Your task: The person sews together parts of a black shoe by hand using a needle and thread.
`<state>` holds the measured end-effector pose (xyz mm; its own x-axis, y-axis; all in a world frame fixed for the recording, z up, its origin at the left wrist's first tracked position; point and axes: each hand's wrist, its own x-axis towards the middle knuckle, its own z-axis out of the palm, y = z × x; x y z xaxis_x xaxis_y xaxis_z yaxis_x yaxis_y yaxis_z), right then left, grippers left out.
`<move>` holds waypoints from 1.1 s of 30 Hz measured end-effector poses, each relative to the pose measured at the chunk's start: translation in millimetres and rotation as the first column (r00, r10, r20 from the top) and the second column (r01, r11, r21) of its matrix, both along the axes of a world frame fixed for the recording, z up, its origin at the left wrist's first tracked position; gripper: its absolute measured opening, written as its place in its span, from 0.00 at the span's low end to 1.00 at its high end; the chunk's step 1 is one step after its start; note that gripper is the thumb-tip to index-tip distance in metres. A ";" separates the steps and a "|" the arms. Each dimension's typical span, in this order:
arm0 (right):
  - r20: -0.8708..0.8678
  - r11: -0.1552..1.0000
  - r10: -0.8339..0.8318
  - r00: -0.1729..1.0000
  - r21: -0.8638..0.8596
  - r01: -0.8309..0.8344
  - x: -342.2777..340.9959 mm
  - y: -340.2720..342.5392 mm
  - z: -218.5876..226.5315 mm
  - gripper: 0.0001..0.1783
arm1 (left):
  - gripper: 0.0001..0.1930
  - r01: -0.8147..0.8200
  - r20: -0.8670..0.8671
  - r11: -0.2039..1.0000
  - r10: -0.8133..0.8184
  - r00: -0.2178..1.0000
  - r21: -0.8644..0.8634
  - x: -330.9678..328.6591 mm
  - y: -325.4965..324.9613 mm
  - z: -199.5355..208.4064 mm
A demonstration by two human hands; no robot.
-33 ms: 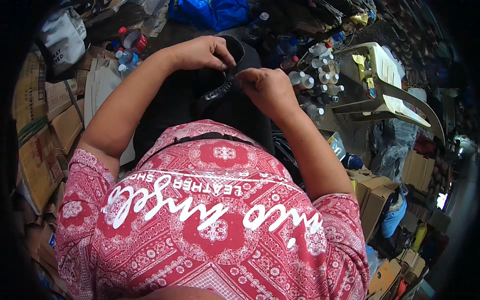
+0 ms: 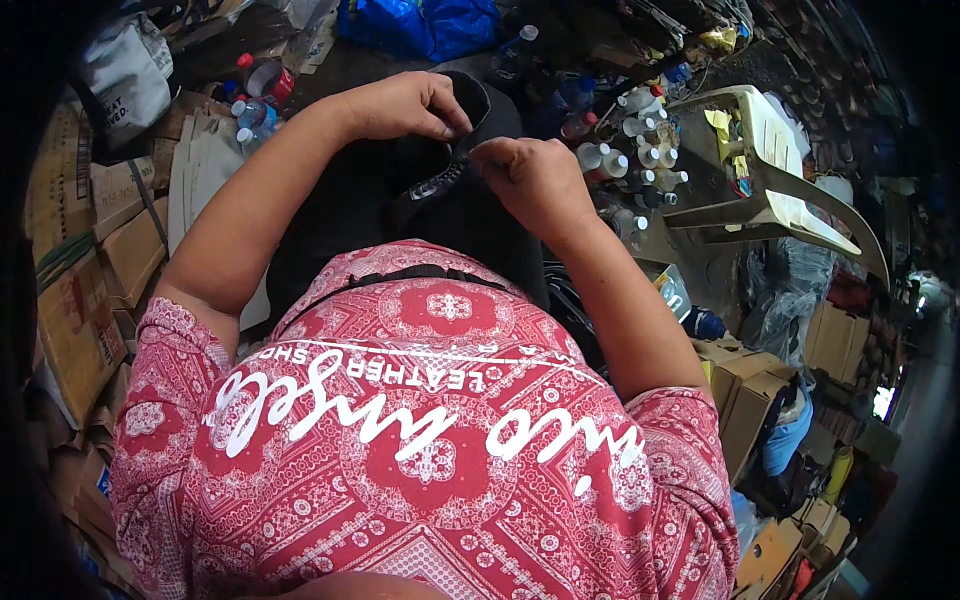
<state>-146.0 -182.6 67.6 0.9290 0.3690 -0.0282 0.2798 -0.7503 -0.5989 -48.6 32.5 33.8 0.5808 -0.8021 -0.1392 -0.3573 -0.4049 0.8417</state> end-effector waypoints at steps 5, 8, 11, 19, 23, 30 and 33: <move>0.050 1.000 0.012 0.999 -0.001 -0.012 -6.4 1.0 -2.5 0.08 | 0.11 -0.010 -0.079 1.000 0.010 0.997 0.006 0.7 -2.5 -0.7; 0.125 0.991 0.094 0.988 -0.104 -0.082 -10.9 -4.1 -0.5 0.09 | 0.11 0.016 -0.071 1.000 -0.016 0.997 -0.008 1.5 -3.7 -0.2; 0.072 0.999 0.047 0.996 -0.028 -0.045 -12.0 -4.6 -1.8 0.10 | 0.11 0.014 -0.065 1.000 -0.015 0.998 -0.002 1.9 -6.9 0.1; -0.031 0.995 0.081 0.996 0.054 -0.079 8.8 -14.8 -4.9 0.09 | 0.12 0.081 -0.074 0.997 -0.082 0.994 -0.012 6.9 -10.0 -0.7; -0.154 0.989 0.074 0.985 0.139 -0.053 18.1 -17.6 -10.9 0.08 | 0.14 0.104 -0.072 0.994 -0.103 0.992 0.017 7.7 -11.1 0.3; -0.174 0.972 0.180 0.968 0.182 -0.149 37.2 -23.3 -12.7 0.08 | 0.15 0.103 -0.074 0.995 -0.103 0.992 0.006 7.2 -12.2 -0.2; -0.156 0.973 0.158 0.975 0.191 -0.127 31.3 -15.8 -16.7 0.08 | 0.14 0.075 -0.059 0.997 -0.074 0.995 0.011 7.7 -14.0 -4.5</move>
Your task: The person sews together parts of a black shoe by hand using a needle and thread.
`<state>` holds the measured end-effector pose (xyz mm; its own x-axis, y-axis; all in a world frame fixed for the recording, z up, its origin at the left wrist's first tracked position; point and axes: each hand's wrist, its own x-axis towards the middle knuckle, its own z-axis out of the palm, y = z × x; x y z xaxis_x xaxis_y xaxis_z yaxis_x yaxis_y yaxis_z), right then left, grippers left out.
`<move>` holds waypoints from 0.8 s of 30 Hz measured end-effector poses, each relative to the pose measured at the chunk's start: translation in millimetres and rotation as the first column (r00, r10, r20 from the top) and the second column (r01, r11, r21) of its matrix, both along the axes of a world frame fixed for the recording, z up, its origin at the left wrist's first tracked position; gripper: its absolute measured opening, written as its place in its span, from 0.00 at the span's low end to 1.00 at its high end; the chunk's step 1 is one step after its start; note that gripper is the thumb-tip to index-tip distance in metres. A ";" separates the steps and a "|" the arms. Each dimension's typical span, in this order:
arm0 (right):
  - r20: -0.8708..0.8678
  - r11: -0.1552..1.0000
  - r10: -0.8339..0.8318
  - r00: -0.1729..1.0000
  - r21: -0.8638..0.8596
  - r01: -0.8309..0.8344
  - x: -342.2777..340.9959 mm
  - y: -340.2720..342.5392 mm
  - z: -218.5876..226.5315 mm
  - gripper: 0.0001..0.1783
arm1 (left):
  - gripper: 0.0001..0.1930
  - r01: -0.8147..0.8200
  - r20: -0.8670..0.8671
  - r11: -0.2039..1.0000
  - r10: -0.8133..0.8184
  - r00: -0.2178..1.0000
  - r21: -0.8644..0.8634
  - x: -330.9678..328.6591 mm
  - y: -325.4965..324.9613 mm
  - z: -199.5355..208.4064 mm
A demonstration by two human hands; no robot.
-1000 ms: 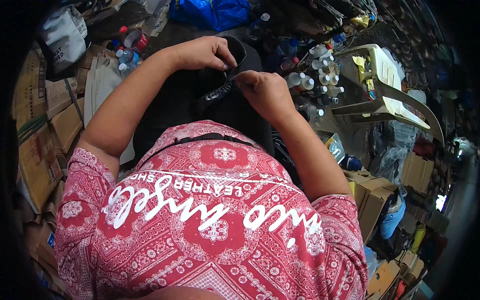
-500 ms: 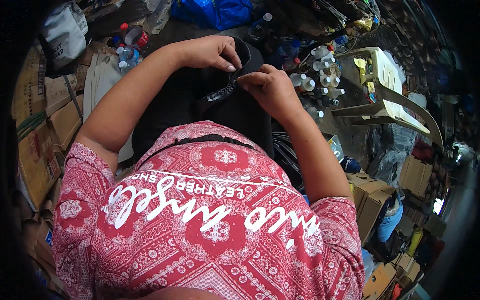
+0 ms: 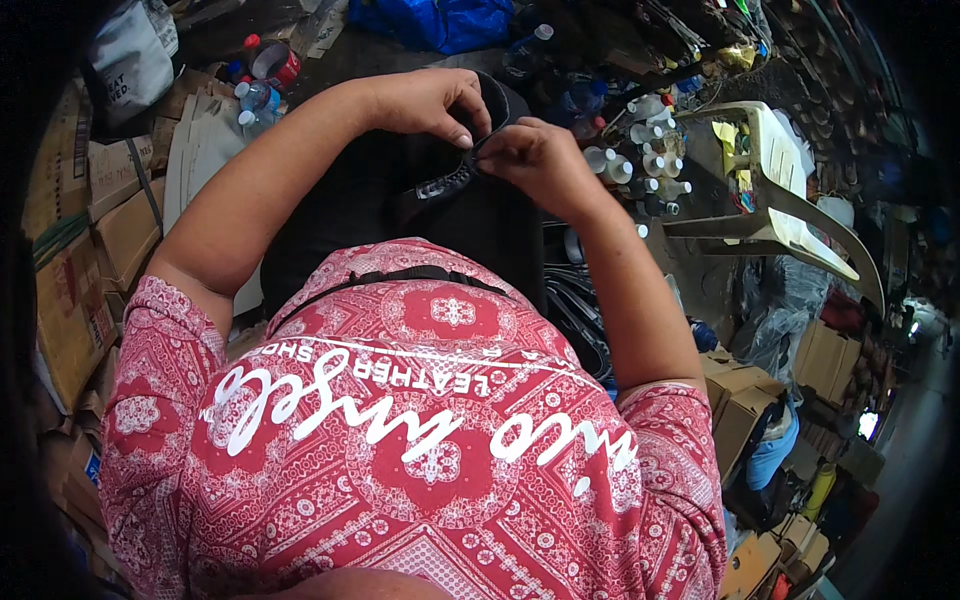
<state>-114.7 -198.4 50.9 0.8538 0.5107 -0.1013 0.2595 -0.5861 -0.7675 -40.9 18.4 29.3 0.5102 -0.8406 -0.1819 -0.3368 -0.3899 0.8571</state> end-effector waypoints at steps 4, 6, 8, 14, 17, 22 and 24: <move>0.062 0.999 -0.044 0.997 0.028 0.043 -11.3 6.6 -2.6 0.10 | 0.19 -0.045 0.126 0.999 0.041 0.991 0.023 -10.8 2.0 7.2; 0.109 0.999 -0.032 0.994 0.005 0.031 -15.7 3.0 0.1 0.10 | 0.23 -0.259 0.356 0.960 0.281 0.891 -0.109 -29.0 13.1 16.9; 0.157 1.000 -0.017 0.987 -0.023 0.021 -19.1 -2.1 3.6 0.11 | 0.28 -0.349 0.484 0.930 0.361 0.797 -0.118 -51.1 36.9 28.9; 0.109 0.999 -0.004 0.994 -0.037 0.008 -20.6 -6.7 5.4 0.11 | 0.17 -0.308 0.452 0.926 0.184 0.873 0.218 -96.2 82.1 31.1; 0.102 0.996 0.004 0.995 -0.085 0.004 -21.3 -5.7 4.9 0.11 | 0.09 -0.438 0.432 0.899 0.386 0.815 0.025 -88.7 85.5 35.4; 0.154 0.994 -0.020 0.988 -0.102 0.036 -29.5 -3.9 3.0 0.14 | 0.06 -0.600 0.023 0.747 0.631 0.775 -0.286 -41.5 156.1 74.9; 0.171 0.990 -0.024 0.985 -0.130 0.047 -32.7 -2.0 1.4 0.15 | 0.09 -0.720 0.135 0.644 0.762 0.633 -0.260 -13.3 188.3 76.8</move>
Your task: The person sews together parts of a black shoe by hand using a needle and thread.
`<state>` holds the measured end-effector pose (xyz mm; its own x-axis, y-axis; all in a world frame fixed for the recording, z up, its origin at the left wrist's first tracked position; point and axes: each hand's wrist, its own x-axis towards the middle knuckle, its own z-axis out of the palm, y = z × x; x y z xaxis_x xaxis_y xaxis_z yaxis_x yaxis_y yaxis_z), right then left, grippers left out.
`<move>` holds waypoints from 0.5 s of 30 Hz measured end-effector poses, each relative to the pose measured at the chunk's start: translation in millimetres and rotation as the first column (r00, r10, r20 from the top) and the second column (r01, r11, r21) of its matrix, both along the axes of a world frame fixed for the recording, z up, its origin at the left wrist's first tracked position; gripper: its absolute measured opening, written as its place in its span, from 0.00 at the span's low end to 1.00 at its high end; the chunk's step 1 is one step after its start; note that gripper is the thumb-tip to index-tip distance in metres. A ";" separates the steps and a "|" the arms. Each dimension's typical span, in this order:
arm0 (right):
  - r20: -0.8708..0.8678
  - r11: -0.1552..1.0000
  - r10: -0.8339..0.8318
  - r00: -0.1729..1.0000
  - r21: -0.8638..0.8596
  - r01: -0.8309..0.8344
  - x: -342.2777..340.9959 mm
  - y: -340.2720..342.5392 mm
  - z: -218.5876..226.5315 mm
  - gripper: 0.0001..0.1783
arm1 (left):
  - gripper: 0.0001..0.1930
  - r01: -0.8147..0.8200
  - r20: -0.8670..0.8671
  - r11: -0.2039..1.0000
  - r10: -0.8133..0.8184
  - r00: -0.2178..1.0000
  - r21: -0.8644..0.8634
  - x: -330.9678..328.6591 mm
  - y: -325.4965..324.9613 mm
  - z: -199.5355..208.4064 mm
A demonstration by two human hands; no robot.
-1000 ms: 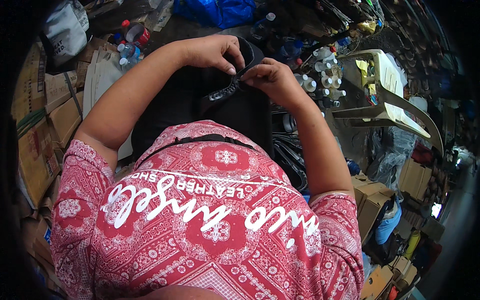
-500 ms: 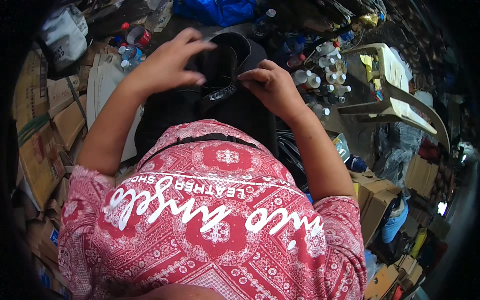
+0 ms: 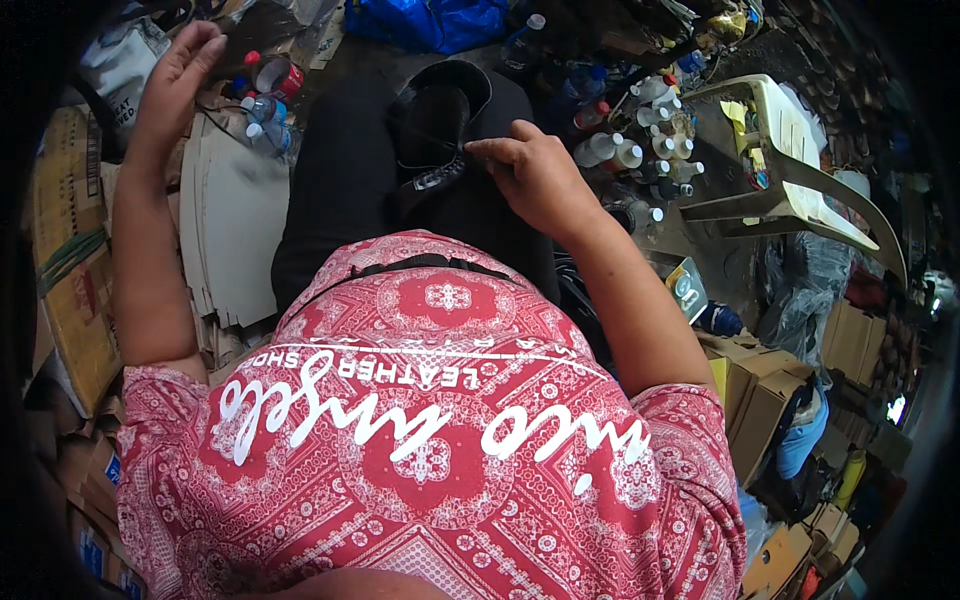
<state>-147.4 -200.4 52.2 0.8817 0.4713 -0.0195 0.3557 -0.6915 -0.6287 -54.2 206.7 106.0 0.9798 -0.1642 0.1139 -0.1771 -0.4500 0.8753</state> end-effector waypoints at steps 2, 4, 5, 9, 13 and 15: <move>0.017 0.999 -0.013 1.000 -0.036 0.013 -3.3 2.4 -1.6 0.16 | 0.11 -0.062 0.108 0.922 0.022 0.994 0.382 9.5 22.3 -7.9; 0.142 0.991 0.022 0.990 -0.136 -0.003 -7.6 4.4 -2.7 0.16 | 0.10 -0.115 0.006 0.858 0.130 0.992 0.500 4.2 22.3 -23.8; 0.189 0.982 0.048 0.981 -0.190 -0.012 -10.8 5.9 -3.0 0.16 | 0.10 -0.060 0.133 0.859 -0.010 0.991 0.508 -8.4 16.0 -31.5; 0.293 0.949 0.100 0.951 -0.314 -0.003 -20.0 8.4 -3.6 0.17 | 0.20 0.026 0.163 0.942 -0.085 0.983 0.336 -57.4 -61.0 -57.4; 0.284 0.954 0.089 0.955 -0.301 0.001 -21.7 8.1 -4.7 0.20 | 0.17 0.227 0.163 0.957 -0.257 0.953 0.181 -91.7 -126.8 -65.2; 0.238 0.967 0.059 0.969 -0.256 0.004 -17.6 3.8 -5.5 0.20 | 0.11 0.158 0.212 0.932 -0.235 0.949 0.325 -94.7 -144.0 -69.5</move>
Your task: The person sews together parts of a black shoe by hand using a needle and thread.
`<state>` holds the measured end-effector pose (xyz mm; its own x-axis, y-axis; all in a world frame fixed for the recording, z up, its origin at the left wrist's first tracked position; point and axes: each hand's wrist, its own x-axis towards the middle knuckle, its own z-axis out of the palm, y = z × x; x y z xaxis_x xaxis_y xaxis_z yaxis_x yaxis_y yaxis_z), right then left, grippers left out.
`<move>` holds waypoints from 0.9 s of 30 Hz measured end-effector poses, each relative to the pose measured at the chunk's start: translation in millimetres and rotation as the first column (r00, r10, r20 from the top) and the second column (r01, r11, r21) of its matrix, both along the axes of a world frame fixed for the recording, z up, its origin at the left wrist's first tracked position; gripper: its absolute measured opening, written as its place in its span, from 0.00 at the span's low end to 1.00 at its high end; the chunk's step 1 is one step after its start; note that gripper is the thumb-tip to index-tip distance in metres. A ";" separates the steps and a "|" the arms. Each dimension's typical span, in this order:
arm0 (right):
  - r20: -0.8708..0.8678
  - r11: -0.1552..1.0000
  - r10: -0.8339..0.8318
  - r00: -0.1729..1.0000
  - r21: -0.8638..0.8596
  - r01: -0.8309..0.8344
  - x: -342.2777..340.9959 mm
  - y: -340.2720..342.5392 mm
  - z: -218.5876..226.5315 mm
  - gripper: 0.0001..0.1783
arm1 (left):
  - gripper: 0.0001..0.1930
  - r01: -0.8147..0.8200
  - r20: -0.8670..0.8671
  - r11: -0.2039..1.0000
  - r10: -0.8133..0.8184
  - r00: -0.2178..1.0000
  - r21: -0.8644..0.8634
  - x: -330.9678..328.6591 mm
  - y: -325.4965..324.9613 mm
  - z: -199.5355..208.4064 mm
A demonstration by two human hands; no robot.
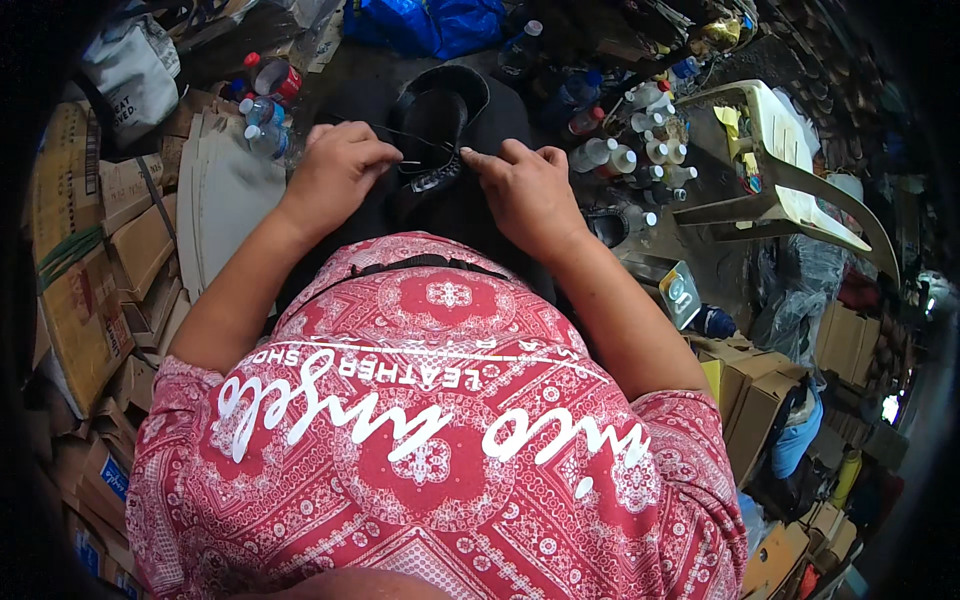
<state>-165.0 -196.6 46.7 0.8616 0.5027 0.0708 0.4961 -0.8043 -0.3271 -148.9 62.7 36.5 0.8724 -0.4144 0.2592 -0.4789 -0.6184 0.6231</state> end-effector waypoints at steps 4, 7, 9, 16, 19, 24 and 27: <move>-0.291 0.978 -0.015 0.957 0.195 0.075 18.1 -14.6 -3.2 0.17 | 0.08 -0.027 0.150 0.995 0.012 0.989 0.098 11.8 -13.7 -13.1; -0.429 0.932 0.032 0.903 0.340 0.129 34.0 -24.1 -6.5 0.16 | 0.10 0.070 0.059 0.994 -0.066 0.996 -0.079 21.9 -17.1 -21.4; -0.436 0.943 0.053 0.898 0.318 0.099 43.3 -27.4 -8.4 0.17 | 0.10 0.067 0.009 0.994 -0.067 0.998 -0.085 24.6 -18.4 -24.8; -0.533 0.937 0.125 0.837 0.340 0.077 55.3 -29.1 -8.9 0.16 | 0.09 0.047 -0.060 0.999 -0.046 0.997 0.011 21.4 -20.6 -25.4; -0.542 0.932 0.130 0.830 0.353 0.084 55.8 -28.6 -8.0 0.16 | 0.09 0.052 -0.062 0.998 -0.051 0.997 0.025 21.6 -22.1 -23.7; -0.543 0.929 0.150 0.827 0.362 0.069 57.1 -30.0 -9.1 0.16 | 0.09 0.059 -0.064 0.998 -0.057 0.996 0.032 20.6 -24.2 -25.4; -0.608 0.912 0.160 0.777 0.392 0.119 58.4 -31.5 -12.9 0.17 | 0.08 0.073 -0.071 0.997 -0.072 0.995 0.010 21.8 -26.2 -29.0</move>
<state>-106.6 -228.1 33.8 0.7736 0.5693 -0.2783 0.0878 -0.5311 -0.8427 -127.1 36.5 7.5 0.8559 -0.4802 0.1922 -0.4778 -0.5918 0.6492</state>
